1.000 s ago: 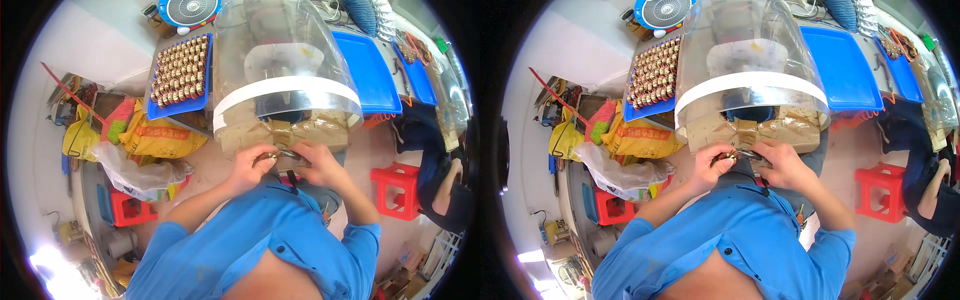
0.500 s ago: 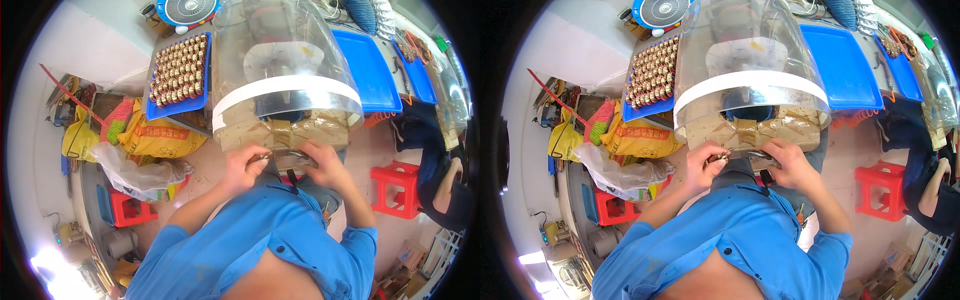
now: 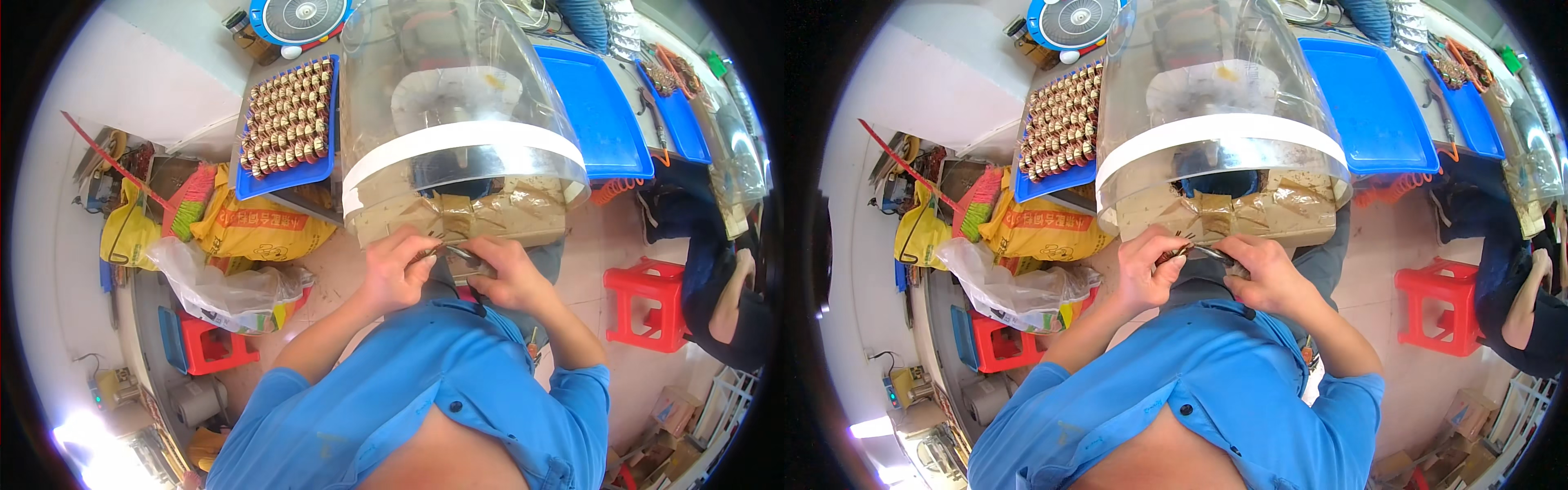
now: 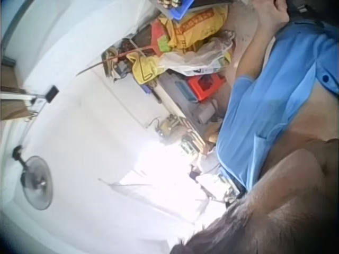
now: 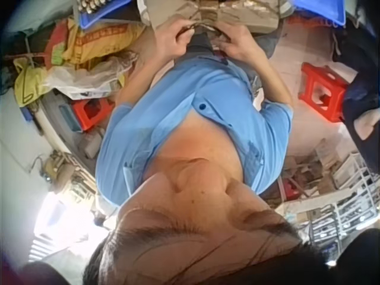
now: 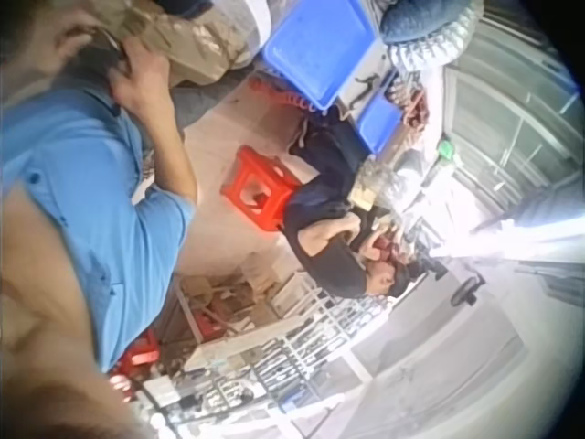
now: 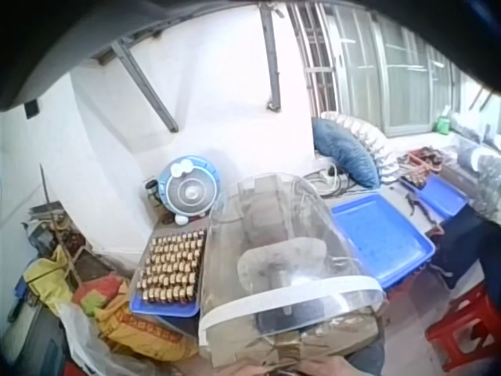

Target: Assembling small metal components on a workbench and moving them to a storage rack.

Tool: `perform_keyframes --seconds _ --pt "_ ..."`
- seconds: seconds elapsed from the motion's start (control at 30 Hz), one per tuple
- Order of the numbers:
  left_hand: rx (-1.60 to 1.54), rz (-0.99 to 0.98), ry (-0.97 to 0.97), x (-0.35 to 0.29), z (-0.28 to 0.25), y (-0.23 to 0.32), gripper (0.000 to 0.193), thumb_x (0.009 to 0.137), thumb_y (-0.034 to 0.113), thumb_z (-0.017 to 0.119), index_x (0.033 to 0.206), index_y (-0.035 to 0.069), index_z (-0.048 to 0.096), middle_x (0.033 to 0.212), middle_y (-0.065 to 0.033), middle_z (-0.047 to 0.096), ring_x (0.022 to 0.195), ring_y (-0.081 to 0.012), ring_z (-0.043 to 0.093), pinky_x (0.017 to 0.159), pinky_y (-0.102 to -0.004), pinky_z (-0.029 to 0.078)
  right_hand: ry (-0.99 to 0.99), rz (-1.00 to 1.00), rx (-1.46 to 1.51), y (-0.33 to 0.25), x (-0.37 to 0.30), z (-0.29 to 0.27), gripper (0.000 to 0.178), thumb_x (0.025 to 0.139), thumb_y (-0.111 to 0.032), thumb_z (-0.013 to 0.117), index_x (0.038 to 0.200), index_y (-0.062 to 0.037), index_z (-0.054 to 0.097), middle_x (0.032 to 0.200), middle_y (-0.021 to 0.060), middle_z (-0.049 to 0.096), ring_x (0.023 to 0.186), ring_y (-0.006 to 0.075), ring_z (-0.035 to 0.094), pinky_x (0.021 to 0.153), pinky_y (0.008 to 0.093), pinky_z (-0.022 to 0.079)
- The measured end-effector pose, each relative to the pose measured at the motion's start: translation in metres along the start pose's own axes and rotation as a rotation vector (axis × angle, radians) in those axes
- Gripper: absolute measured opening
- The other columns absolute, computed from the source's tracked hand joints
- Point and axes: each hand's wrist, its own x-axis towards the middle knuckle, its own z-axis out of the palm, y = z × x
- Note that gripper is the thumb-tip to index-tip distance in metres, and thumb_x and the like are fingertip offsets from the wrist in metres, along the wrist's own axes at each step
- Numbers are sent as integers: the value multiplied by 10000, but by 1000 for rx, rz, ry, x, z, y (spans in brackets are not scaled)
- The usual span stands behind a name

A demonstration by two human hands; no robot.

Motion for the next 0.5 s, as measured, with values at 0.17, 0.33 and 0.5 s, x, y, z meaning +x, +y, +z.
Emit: perform_keyframes --seconds 0.17,0.33,0.5 --pt "-8 0 56 -3 5 -7 113 859 73 664 955 13 669 780 -101 606 598 -195 575 535 -297 447 7 -7 -35 -1 2 1 446 696 -45 693 1135 -25 617 946 198 631 863 413 630 745 455 518" --pt "0 -5 40 -2 4 -10 149 830 38 670 978 18 665 795 -107 616 615 -216 600 553 -308 468 3 -13 -36 3 3 2 430 697 -48 680 1121 -19 617 927 200 631 859 420 630 742 461 518" --pt "-398 -358 41 -10 8 -20 164 846 25 658 1008 7 659 803 -56 638 641 -140 584 573 -273 457 38 5 -3 -1 4 4 427 694 -41 679 1117 -20 623 925 204 636 850 421 635 732 463 521"
